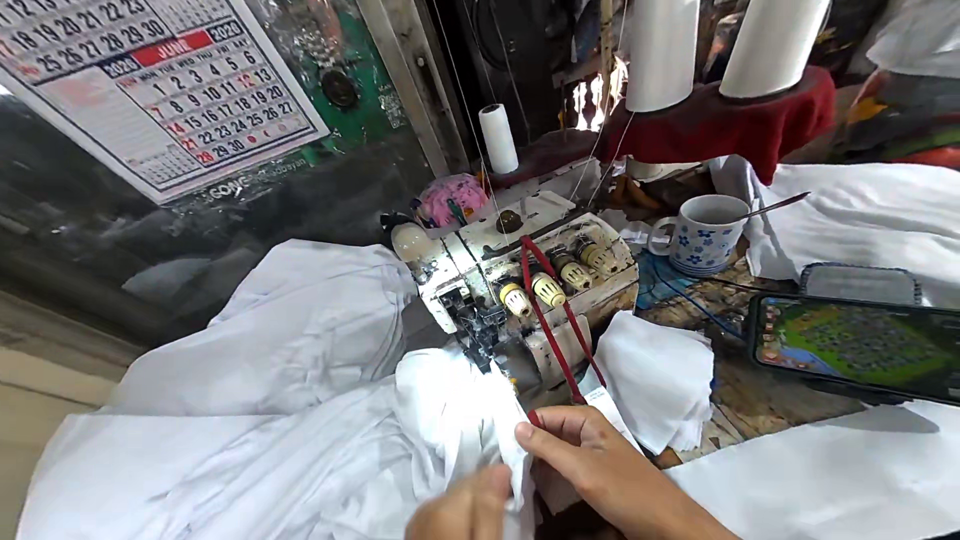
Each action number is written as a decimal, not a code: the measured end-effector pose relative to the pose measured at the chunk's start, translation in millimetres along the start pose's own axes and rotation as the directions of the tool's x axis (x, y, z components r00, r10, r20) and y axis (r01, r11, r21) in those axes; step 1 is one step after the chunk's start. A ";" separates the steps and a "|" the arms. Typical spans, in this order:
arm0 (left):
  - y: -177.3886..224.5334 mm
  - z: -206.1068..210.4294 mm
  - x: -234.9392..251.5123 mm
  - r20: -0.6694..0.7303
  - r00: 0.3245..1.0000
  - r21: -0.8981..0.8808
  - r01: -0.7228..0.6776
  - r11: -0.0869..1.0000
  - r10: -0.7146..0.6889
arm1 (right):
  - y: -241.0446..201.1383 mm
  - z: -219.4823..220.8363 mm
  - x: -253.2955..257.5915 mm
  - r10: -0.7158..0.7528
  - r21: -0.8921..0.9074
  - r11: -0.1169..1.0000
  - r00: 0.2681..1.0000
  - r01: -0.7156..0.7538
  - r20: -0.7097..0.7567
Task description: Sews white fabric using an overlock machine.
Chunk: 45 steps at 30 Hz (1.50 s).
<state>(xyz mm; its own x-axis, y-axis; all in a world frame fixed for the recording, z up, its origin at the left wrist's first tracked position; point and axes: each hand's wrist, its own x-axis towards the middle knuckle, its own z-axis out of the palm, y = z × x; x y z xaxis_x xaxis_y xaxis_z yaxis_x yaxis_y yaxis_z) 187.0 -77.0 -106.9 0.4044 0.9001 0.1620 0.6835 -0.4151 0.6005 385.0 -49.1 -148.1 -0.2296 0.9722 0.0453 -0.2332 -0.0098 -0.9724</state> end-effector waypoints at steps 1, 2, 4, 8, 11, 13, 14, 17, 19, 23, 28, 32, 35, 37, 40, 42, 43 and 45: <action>-5.4 -0.5 7.0 -0.061 0.998 -0.062 0.028 0.998 -0.032 | 0.0 -0.6 -0.5 -0.006 -0.028 1.000 1.000 0.006 -0.008; -8.6 2.7 12.1 -0.092 0.995 -0.122 0.038 0.992 -0.050 | -0.3 -1.4 -0.2 -0.022 -0.077 0.997 1.000 0.021 -0.013; -11.8 16.7 15.1 -0.127 0.989 -0.230 0.040 0.972 -0.070 | 0.3 -2.6 1.9 -0.067 -0.165 0.984 0.998 0.063 -0.019; -8.9 5.3 15.3 -0.124 0.992 -0.300 -0.014 0.954 -0.024 | 5.1 -8.6 0.0 -0.155 -0.434 0.894 0.985 0.108 -0.075; 10.7 -32.1 26.5 -0.200 0.979 -0.432 -0.057 0.900 -0.034 | 10.0 -12.5 -3.4 -0.140 -0.491 0.868 0.986 0.077 -0.093; 21.8 -50.3 38.4 -0.218 0.971 -0.564 -0.044 0.824 -0.098 | 6.6 -13.0 -7.4 -0.090 -0.339 0.938 0.995 0.067 -0.052; 24.1 -53.5 42.8 -0.216 0.968 -0.617 -0.031 0.786 -0.131 | 3.8 -13.3 -10.1 -0.074 -0.246 0.967 0.997 0.066 -0.025; 28.1 -41.9 37.8 -0.124 0.982 -0.686 0.020 0.727 -0.143 | -8.0 -17.3 -17.3 -0.040 -0.087 0.995 0.999 0.043 0.034; 27.3 -19.9 22.3 -0.044 0.986 -0.684 0.087 0.724 -0.160 | -12.9 -18.8 -21.5 -0.019 -0.028 0.999 0.999 0.020 0.051; 16.2 9.2 8.6 -0.028 0.972 -0.694 0.150 0.704 -0.234 | -7.4 -20.8 -21.9 -0.047 -0.020 0.999 0.998 0.048 0.042; 21.7 6.2 10.9 0.004 0.974 -0.706 0.165 0.689 -0.228 | -6.7 -21.3 -22.1 -0.055 -0.007 0.998 0.998 0.056 0.043; 20.5 27.1 8.7 -0.106 0.975 -0.645 0.082 0.760 -0.194 | -6.7 -17.2 -23.8 -0.089 -0.027 0.996 0.996 0.089 -0.005; 13.1 40.6 4.9 -0.144 0.982 -0.535 0.025 0.845 -0.120 | -2.5 -6.7 -17.7 -0.086 -0.182 0.981 0.992 0.067 -0.096; 10.0 25.8 4.8 -0.090 0.995 -0.406 0.006 0.914 -0.047 | -3.5 -5.3 -15.4 -0.094 -0.268 0.962 0.989 0.060 -0.118; 7.4 -12.3 10.9 -0.215 0.970 -0.164 -0.150 0.975 0.113 | -8.4 -13.4 -20.4 -0.047 -0.301 0.954 0.993 0.011 -0.112; -9.8 -17.2 28.9 -0.390 0.892 0.079 -0.213 0.974 0.227 | -1.8 -17.2 -19.4 -0.027 -0.294 0.956 0.994 -0.007 -0.110; -24.2 -15.8 40.4 -0.438 0.860 0.196 -0.192 0.962 0.261 | 1.9 -16.8 -19.2 -0.036 -0.291 0.957 0.994 0.003 -0.108; -44.5 -19.8 54.4 -0.464 0.850 0.330 -0.097 0.939 0.251 | 0.6 -13.8 -22.1 -0.057 -0.275 0.961 0.995 0.032 -0.085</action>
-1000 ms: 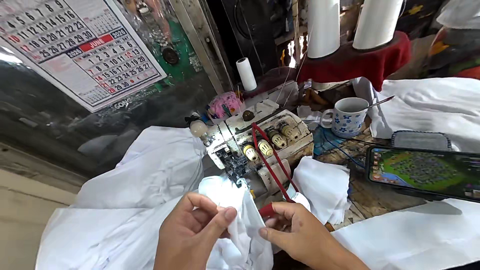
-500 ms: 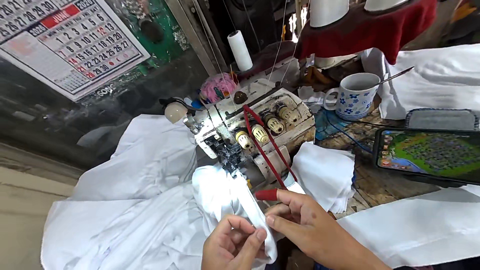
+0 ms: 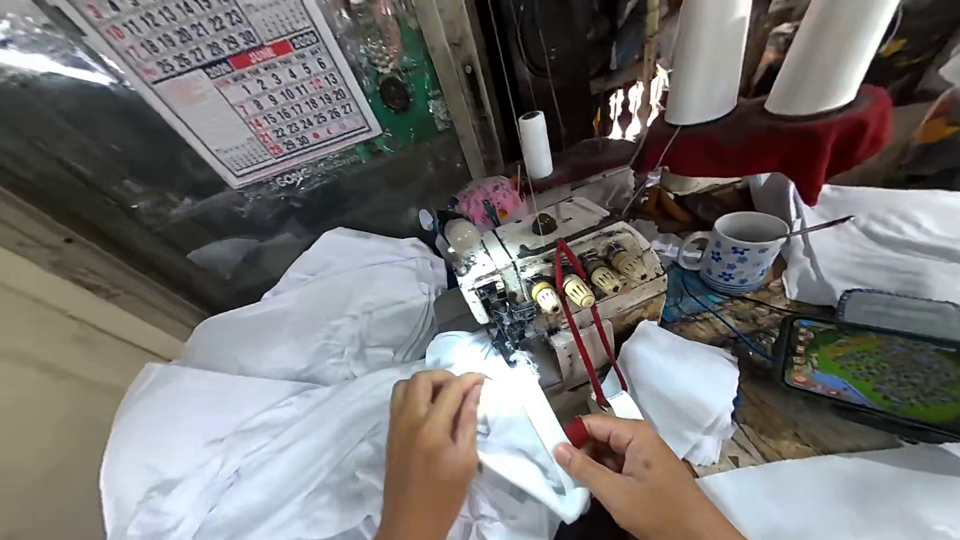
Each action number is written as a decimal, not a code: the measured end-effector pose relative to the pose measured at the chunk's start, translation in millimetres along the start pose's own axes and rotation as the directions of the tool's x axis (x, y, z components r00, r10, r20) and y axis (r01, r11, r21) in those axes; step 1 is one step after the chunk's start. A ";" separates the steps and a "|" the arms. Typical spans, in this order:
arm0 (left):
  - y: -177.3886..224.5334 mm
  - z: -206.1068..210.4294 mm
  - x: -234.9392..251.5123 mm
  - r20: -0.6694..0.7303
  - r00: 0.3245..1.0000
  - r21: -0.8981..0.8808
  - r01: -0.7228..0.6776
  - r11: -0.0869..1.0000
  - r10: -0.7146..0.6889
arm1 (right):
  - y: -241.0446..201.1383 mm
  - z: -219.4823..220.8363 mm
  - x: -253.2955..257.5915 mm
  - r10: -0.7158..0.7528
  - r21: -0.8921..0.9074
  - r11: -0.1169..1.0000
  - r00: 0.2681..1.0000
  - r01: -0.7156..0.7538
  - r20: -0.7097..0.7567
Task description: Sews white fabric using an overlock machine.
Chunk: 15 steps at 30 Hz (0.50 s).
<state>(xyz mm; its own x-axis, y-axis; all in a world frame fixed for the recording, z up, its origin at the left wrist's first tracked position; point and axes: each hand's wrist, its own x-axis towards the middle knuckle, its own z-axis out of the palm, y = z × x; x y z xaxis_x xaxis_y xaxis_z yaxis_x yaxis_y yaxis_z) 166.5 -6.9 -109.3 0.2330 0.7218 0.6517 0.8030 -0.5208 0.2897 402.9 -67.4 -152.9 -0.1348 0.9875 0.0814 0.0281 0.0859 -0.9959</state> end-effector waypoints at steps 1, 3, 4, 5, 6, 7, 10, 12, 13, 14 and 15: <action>-0.8 -3.3 4.2 0.018 1.000 0.038 0.013 0.999 -0.013 | -4.6 0.1 -1.6 -0.006 0.014 1.000 1.000 0.006 0.010; 18.5 -8.5 5.8 0.075 0.996 0.020 -0.050 0.999 0.048 | -10.1 0.4 -5.6 -0.001 0.042 0.999 1.000 0.000 0.026; 30.9 -6.4 3.3 0.101 0.991 0.013 -0.088 0.996 0.086 | -10.2 1.0 -6.1 -0.007 0.040 0.999 0.999 0.006 0.032; 40.5 -1.4 0.5 0.120 0.987 0.027 -0.112 0.993 0.108 | -9.4 1.3 -5.8 -0.025 0.029 0.999 0.999 0.024 0.029; 45.7 4.1 -2.2 0.129 0.986 0.049 -0.117 0.992 0.110 | -7.9 1.4 -5.5 -0.046 0.011 0.999 0.999 0.046 0.020; 47.8 7.9 -3.7 0.128 0.987 0.073 -0.104 0.992 0.094 | -5.9 1.0 -5.1 -0.062 -0.010 0.998 0.998 0.062 0.008; 45.0 11.3 1.6 0.156 0.987 0.135 -0.066 0.989 0.044 | 1.6 4.0 3.2 -0.103 -0.028 0.994 0.994 0.102 -0.038; 42.3 6.8 10.2 0.204 0.978 0.145 -0.083 0.986 0.052 | 3.9 9.2 16.8 -0.137 -0.011 0.991 0.989 0.136 -0.062; 43.0 -1.3 14.9 0.241 0.969 0.123 -0.088 0.988 0.056 | 3.8 13.2 24.7 -0.145 0.007 0.989 0.986 0.146 -0.078; 44.5 -11.6 18.7 0.270 0.961 0.090 -0.081 0.993 0.054 | 3.2 17.7 32.5 -0.149 0.024 0.988 0.984 0.152 -0.099; 45.4 -21.4 21.1 0.276 0.960 0.054 -0.063 0.997 0.046 | 2.5 22.4 40.9 -0.147 0.032 0.988 0.980 0.152 -0.133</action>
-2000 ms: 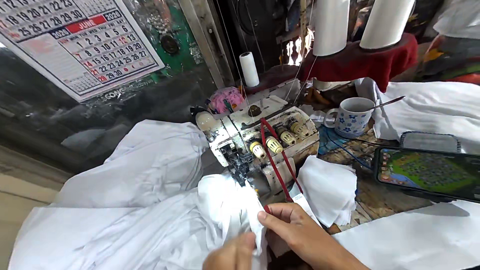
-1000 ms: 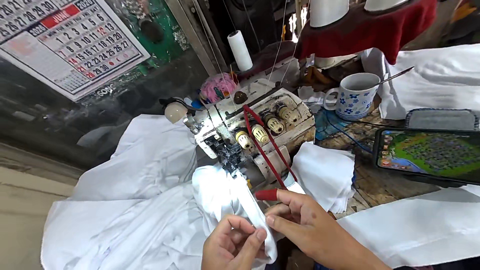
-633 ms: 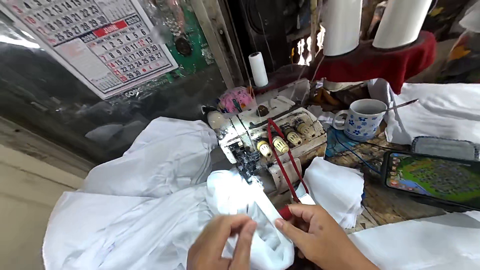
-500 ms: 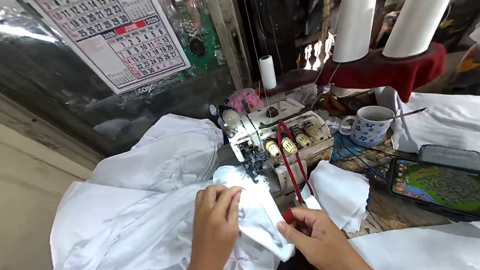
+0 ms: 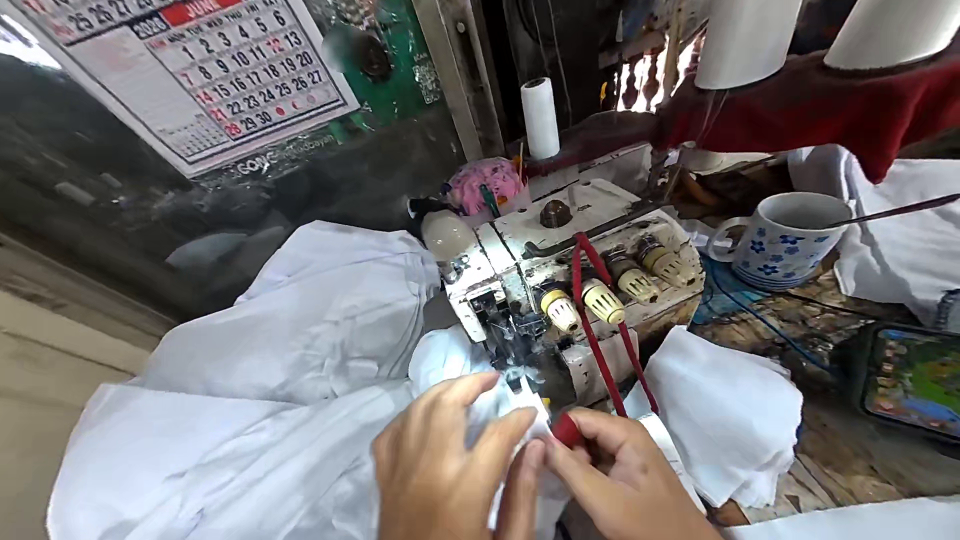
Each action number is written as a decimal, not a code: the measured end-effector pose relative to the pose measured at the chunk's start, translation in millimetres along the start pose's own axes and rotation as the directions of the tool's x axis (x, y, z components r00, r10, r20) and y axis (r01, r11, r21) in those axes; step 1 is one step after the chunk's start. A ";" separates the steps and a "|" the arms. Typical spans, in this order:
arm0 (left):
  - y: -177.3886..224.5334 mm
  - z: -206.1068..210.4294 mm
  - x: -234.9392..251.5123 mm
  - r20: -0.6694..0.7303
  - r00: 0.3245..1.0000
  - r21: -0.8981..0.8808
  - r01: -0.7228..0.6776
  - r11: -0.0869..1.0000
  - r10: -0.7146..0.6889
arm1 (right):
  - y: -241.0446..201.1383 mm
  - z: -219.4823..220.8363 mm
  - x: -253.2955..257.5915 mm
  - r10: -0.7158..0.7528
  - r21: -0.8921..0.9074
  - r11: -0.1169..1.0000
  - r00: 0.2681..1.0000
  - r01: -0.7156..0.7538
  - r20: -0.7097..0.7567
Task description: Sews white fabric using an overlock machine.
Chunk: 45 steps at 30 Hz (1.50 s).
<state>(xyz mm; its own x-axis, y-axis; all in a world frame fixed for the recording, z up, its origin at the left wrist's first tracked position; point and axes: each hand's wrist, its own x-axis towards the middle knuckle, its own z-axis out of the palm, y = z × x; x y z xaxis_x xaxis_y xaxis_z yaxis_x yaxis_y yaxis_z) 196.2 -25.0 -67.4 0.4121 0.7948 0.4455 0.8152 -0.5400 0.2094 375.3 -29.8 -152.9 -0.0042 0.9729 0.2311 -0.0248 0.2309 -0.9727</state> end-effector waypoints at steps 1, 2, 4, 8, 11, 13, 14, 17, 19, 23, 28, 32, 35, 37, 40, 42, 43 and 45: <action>-0.9 -7.6 -2.1 -0.014 1.000 -0.035 0.015 0.999 -0.016 | -0.1 5.6 7.3 0.014 -0.001 1.000 0.999 -0.014 -0.042; -3.0 -12.5 -5.8 -0.038 0.999 -0.061 0.032 0.998 -0.034 | -1.0 11.0 13.9 0.041 0.003 0.999 0.996 -0.041 -0.082; -10.7 -16.5 -15.6 -0.076 0.995 -0.091 0.049 0.995 -0.056 | -4.2 19.1 25.6 0.106 -0.008 0.994 0.985 -0.109 -0.137; -33.0 -21.7 -38.4 -0.076 0.995 -0.144 0.059 0.988 -0.071 | -1.9 17.9 27.9 0.133 -0.067 0.987 0.980 -0.144 -0.152; -51.3 -45.7 -51.8 -0.180 0.982 -0.248 0.014 0.969 -0.061 | -17.2 16.0 20.7 -0.161 -0.420 0.907 0.956 0.045 -0.246; -61.2 -54.0 -54.1 -0.289 0.955 -0.278 -0.024 0.960 -0.060 | -42.4 25.3 19.4 -0.359 -0.592 0.783 0.916 0.191 -0.179; -64.8 -51.4 -52.2 -0.318 0.945 -0.281 -0.017 0.960 -0.076 | -54.0 35.0 20.9 -0.402 -0.623 0.739 0.910 0.256 -0.103; -81.3 -32.8 -42.9 -0.275 0.956 -0.221 0.042 0.974 -0.104 | -70.7 66.9 34.2 -0.359 -0.759 0.562 0.924 0.329 0.135; -92.7 -33.2 -36.7 -0.237 0.968 -0.148 0.041 0.988 -0.076 | -77.5 69.6 39.6 -0.319 -0.781 0.533 0.932 0.325 0.170; -113.7 -26.9 -13.0 -0.279 0.959 -0.077 -0.076 0.994 0.051 | -75.5 47.5 33.4 -0.326 -0.751 0.574 0.932 0.327 0.157; -145.3 11.7 36.8 -0.121 0.965 0.085 -0.223 0.971 0.232 | -73.2 42.2 30.0 -0.304 -0.598 0.715 0.931 0.363 0.201; -152.4 -20.1 61.0 -0.009 0.947 0.220 -0.311 0.925 0.321 | -85.9 30.1 16.4 -0.225 -0.181 0.943 0.938 0.278 0.264; -138.2 -66.1 63.8 0.129 0.912 0.298 -0.411 0.862 0.390 | -92.7 13.5 -3.5 -0.164 -0.105 0.972 0.929 0.209 0.331; -122.2 -95.0 54.5 0.191 0.873 0.254 -0.486 0.836 0.450 | -95.6 -0.4 -19.4 -0.119 -0.143 0.973 0.923 0.182 0.365; -74.7 -133.7 19.1 0.334 0.783 0.052 -0.571 0.819 0.525 | -101.7 -25.8 -51.5 -0.020 -0.251 0.962 0.946 0.106 0.322; -51.6 -139.6 -5.7 0.524 0.703 -0.025 -0.551 0.834 0.481 | -93.1 -39.3 -69.0 0.038 -0.459 0.884 0.965 0.089 0.260; -50.3 -136.7 -13.6 0.582 0.702 0.041 -0.529 0.847 0.411 | -84.0 -43.0 -75.0 0.050 -0.582 0.807 0.972 0.097 0.231; -66.0 -133.3 -15.6 0.545 0.788 0.301 -0.502 0.811 0.285 | -58.2 -44.8 -79.9 -0.039 -0.730 0.666 0.984 0.154 0.172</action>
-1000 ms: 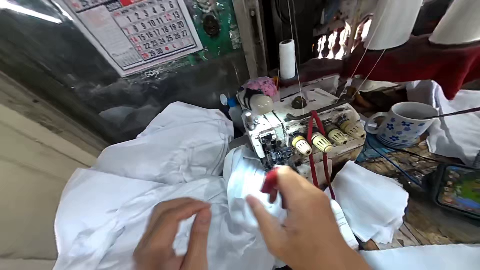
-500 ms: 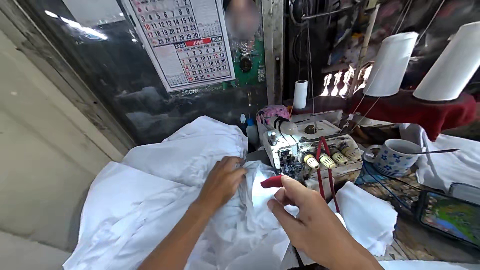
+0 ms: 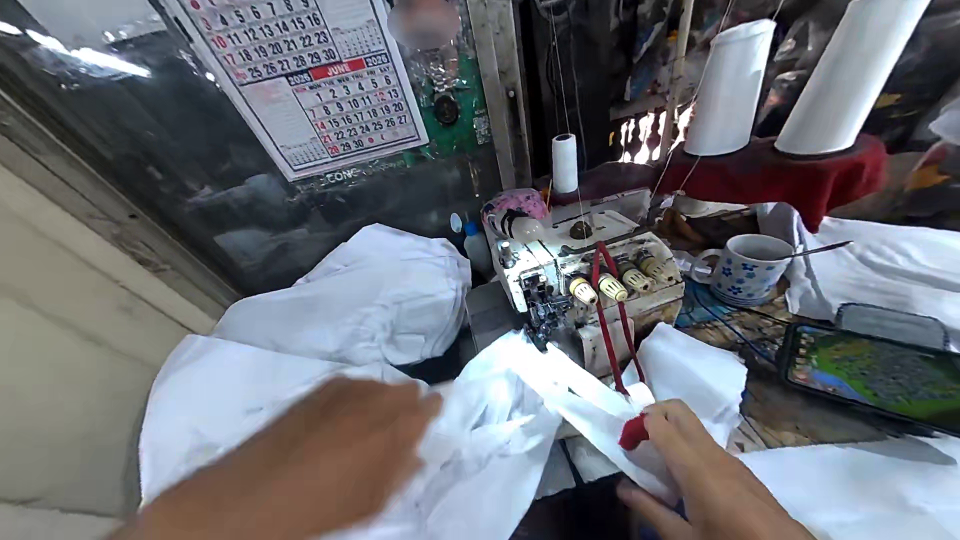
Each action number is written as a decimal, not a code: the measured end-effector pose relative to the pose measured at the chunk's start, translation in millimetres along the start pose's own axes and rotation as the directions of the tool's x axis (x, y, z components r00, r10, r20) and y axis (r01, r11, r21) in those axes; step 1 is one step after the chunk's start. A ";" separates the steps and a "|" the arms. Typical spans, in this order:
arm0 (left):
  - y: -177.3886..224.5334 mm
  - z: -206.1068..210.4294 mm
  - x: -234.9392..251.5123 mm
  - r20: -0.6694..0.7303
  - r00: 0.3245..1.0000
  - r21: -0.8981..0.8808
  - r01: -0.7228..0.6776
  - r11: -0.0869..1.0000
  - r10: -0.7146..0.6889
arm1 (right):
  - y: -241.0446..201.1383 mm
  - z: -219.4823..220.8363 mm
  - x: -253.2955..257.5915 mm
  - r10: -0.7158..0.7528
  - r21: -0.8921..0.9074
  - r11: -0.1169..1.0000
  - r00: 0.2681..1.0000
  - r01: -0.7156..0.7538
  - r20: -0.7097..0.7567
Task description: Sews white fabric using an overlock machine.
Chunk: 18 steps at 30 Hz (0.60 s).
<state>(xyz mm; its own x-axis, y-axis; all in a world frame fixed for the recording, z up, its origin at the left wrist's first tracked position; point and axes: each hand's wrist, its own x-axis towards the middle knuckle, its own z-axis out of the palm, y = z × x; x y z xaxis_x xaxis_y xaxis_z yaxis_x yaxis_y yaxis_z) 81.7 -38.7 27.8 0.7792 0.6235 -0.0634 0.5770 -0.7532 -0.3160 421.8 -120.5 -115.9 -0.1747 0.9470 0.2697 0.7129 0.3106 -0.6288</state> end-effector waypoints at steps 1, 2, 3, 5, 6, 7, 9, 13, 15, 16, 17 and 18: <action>-8.7 -1.9 1.2 -0.023 0.998 0.107 0.053 0.993 -0.051 | 7.8 10.4 -0.7 -0.020 -0.029 0.999 0.996 0.017 -0.090; -12.3 -11.8 2.2 -0.039 0.997 0.170 0.069 0.983 -0.063 | 11.3 17.3 -0.5 -0.039 -0.004 0.999 0.984 0.038 -0.173; -10.4 -26.2 0.7 -0.054 0.998 0.184 0.030 0.982 -0.021 | 7.5 17.8 -0.9 -0.044 0.078 0.995 0.976 0.062 -0.212; 20.7 -64.6 -6.6 0.090 0.993 -0.016 -0.079 0.997 0.080 | -15.8 7.9 -9.2 -0.031 0.344 0.935 0.986 0.085 -0.161; 40.4 -79.5 -10.1 0.220 0.968 -0.188 -0.083 0.979 0.124 | -27.5 2.9 -15.0 -0.038 0.456 0.885 0.992 0.089 -0.120; 53.2 -81.2 -13.9 0.295 0.943 -0.299 -0.060 0.952 0.152 | -36.9 0.2 -19.8 -0.040 0.529 0.845 0.995 0.085 -0.096; 56.8 -63.3 -21.7 0.300 0.949 -0.312 -0.002 0.950 0.100 | -48.5 0.9 -24.8 -0.013 0.590 0.805 0.996 0.061 -0.085; 39.2 -31.2 -33.9 0.121 0.992 -0.168 0.041 0.985 -0.021 | -53.7 3.6 -24.6 0.005 0.559 0.828 0.998 0.036 -0.070; 43.0 -27.9 -39.4 0.087 0.996 -0.205 0.035 0.978 -0.018 | -55.9 4.3 -22.0 -0.009 0.568 0.823 1.000 0.016 -0.017; 44.1 -23.7 -41.2 0.051 0.999 -0.186 0.026 0.982 -0.017 | -58.0 4.5 -18.3 -0.028 0.582 0.813 0.999 0.012 0.019; 43.5 -18.6 -42.9 -0.007 1.000 -0.149 0.016 0.989 -0.018 | -62.2 3.9 -11.9 -0.061 0.599 0.800 0.997 0.024 0.042; 42.8 -15.1 -44.1 -0.069 0.997 -0.111 0.014 0.994 -0.022 | -69.6 1.4 -2.3 -0.109 0.606 0.792 0.994 0.070 0.026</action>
<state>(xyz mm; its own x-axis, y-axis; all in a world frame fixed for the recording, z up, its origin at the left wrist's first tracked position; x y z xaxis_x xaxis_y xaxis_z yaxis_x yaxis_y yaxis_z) 75.7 -101.6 31.4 0.7814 0.6239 0.0085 0.6115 -0.7630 -0.2096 371.6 -144.3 -73.8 -0.2689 0.9095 0.3170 0.1411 0.3628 -0.9211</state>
